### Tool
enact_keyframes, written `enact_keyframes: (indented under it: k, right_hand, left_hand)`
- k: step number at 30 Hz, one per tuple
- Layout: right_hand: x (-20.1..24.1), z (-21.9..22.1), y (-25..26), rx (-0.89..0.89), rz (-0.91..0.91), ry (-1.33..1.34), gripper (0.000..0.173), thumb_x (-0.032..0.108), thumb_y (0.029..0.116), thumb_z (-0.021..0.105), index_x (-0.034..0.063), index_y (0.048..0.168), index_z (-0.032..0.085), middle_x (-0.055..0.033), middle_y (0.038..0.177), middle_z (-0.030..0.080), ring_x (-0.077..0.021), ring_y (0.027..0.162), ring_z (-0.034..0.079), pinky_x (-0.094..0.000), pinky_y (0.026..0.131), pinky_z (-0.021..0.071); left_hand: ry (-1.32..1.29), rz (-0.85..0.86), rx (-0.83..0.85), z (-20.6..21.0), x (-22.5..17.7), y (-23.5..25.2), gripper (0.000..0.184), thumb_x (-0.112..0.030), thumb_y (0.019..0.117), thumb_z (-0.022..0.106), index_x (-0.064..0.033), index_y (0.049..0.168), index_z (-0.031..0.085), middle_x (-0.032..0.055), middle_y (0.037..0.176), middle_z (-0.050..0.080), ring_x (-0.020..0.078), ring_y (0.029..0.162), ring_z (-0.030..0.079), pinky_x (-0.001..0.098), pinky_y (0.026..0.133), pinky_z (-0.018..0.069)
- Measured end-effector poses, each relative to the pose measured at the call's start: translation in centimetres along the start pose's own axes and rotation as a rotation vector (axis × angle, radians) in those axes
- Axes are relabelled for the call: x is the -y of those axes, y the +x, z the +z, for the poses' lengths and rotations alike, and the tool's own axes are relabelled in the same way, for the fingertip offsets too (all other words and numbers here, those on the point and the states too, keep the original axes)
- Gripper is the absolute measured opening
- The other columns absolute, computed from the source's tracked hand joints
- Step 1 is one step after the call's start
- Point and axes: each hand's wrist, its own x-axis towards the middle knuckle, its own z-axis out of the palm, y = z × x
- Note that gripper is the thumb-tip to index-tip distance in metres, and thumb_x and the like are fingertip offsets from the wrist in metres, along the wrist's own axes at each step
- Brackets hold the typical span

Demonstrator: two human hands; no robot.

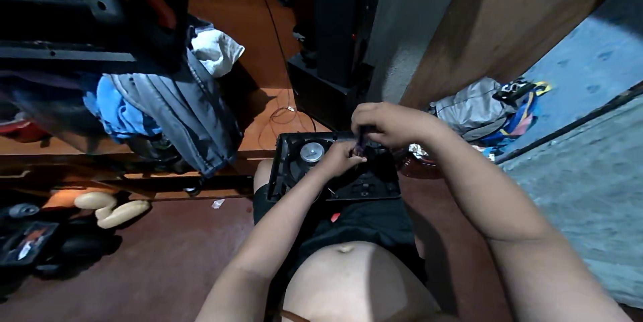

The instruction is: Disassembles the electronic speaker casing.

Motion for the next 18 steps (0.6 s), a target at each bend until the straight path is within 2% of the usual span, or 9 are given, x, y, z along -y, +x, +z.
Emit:
enact_keyframes:
  k: [2, 3, 4, 7, 9, 11, 13, 15, 18]
  right_hand:
    - [1.1, 0.3, 0.1, -0.06, 0.239, -0.022, 0.037, 0.032, 0.0944, 0.073, 0.0073, 0.121, 0.064, -0.0118, 0.115, 0.065, -0.026, 0.104, 0.067, -0.048, 0.09, 0.0572]
    - [1.6, 0.6, 0.3, -0.08, 0.362, -0.067, 0.049, 0.047, 0.0942, 0.072, 0.0072, 0.121, 0.063, -0.0131, 0.113, 0.064, -0.0292, 0.101, 0.067, -0.0519, 0.085, 0.0576]
    - [1.8, 0.9, 0.4, -0.098, 0.428, -0.102, 0.053, 0.053, 0.0947, 0.069, 0.0047, 0.115, 0.063, -0.0151, 0.107, 0.065, -0.032, 0.097, 0.068, -0.0541, 0.081, 0.0572]
    - [1.2, 1.7, 0.1, -0.137, 0.304, -0.098, 0.035, 0.035, 0.1006, 0.067, -0.0008, 0.098, 0.068, -0.0163, 0.098, 0.064, -0.0311, 0.091, 0.067, -0.0486, 0.081, 0.0575]
    - [-0.1, 2.0, -0.3, -0.196, 0.111, -0.075, 0.022, 0.023, 0.0985, 0.07, 0.0009, 0.097, 0.07, -0.0142, 0.096, 0.066, -0.0271, 0.09, 0.068, -0.0435, 0.083, 0.058]
    - [-0.8, 1.9, -0.6, -0.22, 0.0, -0.025, 0.017, 0.018, 0.0959, 0.072, 0.0025, 0.103, 0.071, -0.0124, 0.099, 0.069, -0.0239, 0.094, 0.068, -0.0403, 0.089, 0.0577]
    - [-0.6, 1.7, -0.9, -0.233, 0.059, -0.003, 0.029, 0.021, 0.0942, 0.075, 0.0028, 0.115, 0.068, -0.0137, 0.108, 0.069, -0.0247, 0.1, 0.069, -0.0419, 0.093, 0.0573]
    - [0.4, 1.6, -0.9, -0.249, 0.257, -0.016, 0.044, 0.032, 0.094, 0.075, 0.0039, 0.125, 0.063, -0.0153, 0.113, 0.066, -0.0281, 0.103, 0.068, -0.0465, 0.093, 0.0567]
    - [2.0, 2.0, -0.9, -0.22, 0.47, -0.056, 0.046, 0.044, 0.0938, 0.074, 0.0037, 0.114, 0.064, -0.0152, 0.099, 0.068, -0.0313, 0.09, 0.07, -0.0517, 0.079, 0.0584]
  left_hand:
    - [0.016, -0.018, 0.007, 0.2, -0.2, 0.0, 0.02, -0.019, 0.0933, 0.077, 0.0001, 0.097, 0.072, 0.0084, 0.082, 0.073, 0.0154, 0.072, 0.072, 0.0388, 0.076, 0.0627]
    - [0.019, -0.02, 0.015, 0.2, -0.6, 0.0, 0.021, -0.019, 0.093, 0.077, 0.0005, 0.098, 0.072, 0.0092, 0.084, 0.073, 0.016, 0.073, 0.072, 0.0392, 0.077, 0.0629]
    - [0.027, -0.03, 0.031, 0.1, -0.9, 0.0, 0.023, -0.02, 0.0937, 0.077, 0.001, 0.102, 0.071, 0.0105, 0.087, 0.074, 0.0174, 0.075, 0.073, 0.0407, 0.079, 0.0629]
    - [0.024, -0.026, 0.11, -0.6, -1.4, 0.4, 0.023, -0.019, 0.0953, 0.075, 0.0015, 0.104, 0.07, 0.0123, 0.09, 0.073, 0.0207, 0.079, 0.073, 0.0445, 0.082, 0.0618]
    - [-0.01, 0.0, 0.18, -1.6, -1.9, 0.6, 0.017, -0.014, 0.0976, 0.071, 0.0005, 0.107, 0.071, 0.0106, 0.093, 0.075, 0.0176, 0.078, 0.073, 0.0397, 0.081, 0.0629]
    - [0.008, 0.004, 0.194, -2.2, -2.7, 0.6, 0.014, -0.008, 0.1, 0.065, 0.0003, 0.107, 0.074, 0.01, 0.093, 0.075, 0.016, 0.078, 0.073, 0.0382, 0.081, 0.062]
    - [0.024, -0.009, 0.126, -1.9, -2.5, 0.3, 0.01, -0.006, 0.0987, 0.066, -0.0007, 0.099, 0.074, 0.0096, 0.09, 0.076, 0.0168, 0.075, 0.073, 0.0397, 0.079, 0.0625]
    - [-0.003, -0.005, 0.065, -1.5, -2.1, 0.2, 0.008, -0.009, 0.0967, 0.071, -0.0008, 0.095, 0.072, 0.0084, 0.085, 0.075, 0.0158, 0.072, 0.072, 0.0389, 0.076, 0.0631]
    - [-0.055, 0.025, -0.025, -0.4, -1.5, 0.0, 0.01, -0.009, 0.0909, 0.078, -0.0003, 0.09, 0.072, 0.0076, 0.078, 0.073, 0.0143, 0.066, 0.07, 0.0369, 0.07, 0.0628]
